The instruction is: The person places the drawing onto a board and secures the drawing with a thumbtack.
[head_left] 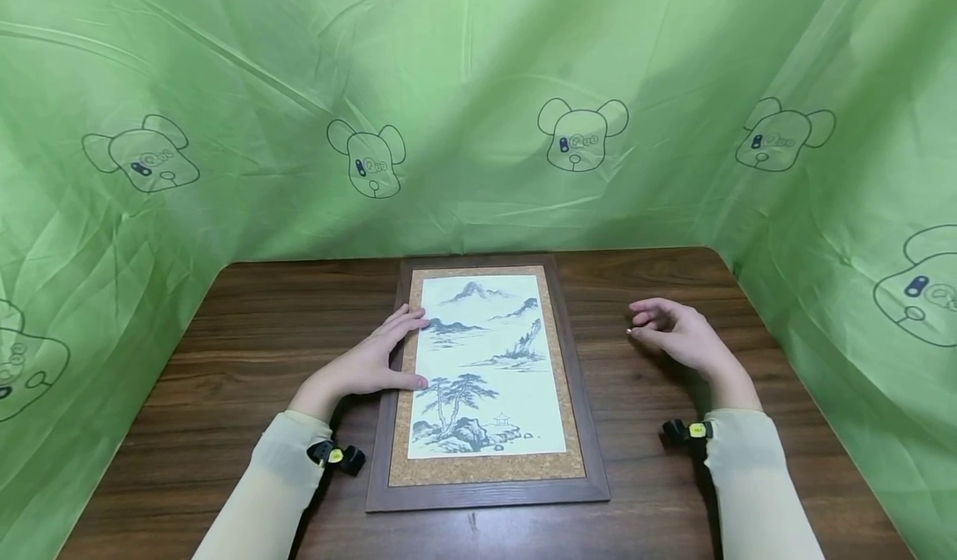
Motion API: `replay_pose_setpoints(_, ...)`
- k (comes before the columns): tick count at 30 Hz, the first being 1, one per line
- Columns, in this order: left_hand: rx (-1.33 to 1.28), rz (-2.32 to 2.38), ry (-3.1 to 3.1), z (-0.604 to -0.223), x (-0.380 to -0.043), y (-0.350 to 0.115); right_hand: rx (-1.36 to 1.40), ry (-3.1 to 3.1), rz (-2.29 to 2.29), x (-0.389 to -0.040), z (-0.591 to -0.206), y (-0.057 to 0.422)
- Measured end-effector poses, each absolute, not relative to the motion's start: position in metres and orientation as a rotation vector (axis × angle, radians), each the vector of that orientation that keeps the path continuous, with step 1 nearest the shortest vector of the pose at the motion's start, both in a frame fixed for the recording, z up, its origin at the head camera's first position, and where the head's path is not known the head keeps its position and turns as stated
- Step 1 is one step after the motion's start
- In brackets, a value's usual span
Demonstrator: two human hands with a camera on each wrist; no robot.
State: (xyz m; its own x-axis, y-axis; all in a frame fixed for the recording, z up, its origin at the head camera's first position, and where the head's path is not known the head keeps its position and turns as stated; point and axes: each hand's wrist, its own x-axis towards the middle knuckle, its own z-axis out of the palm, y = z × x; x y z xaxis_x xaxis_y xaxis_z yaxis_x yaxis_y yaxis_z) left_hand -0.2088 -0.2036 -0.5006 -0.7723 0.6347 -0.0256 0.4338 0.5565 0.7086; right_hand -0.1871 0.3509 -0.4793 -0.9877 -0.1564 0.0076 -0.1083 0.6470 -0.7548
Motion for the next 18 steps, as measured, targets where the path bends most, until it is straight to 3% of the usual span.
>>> replay_pose_setpoints(18, 0.886, 1.032, 2.517, -0.5005, -0.2081, -0.2026, -0.228, 2.899, -1.042, -0.1913, -0.4856, 0.3427)
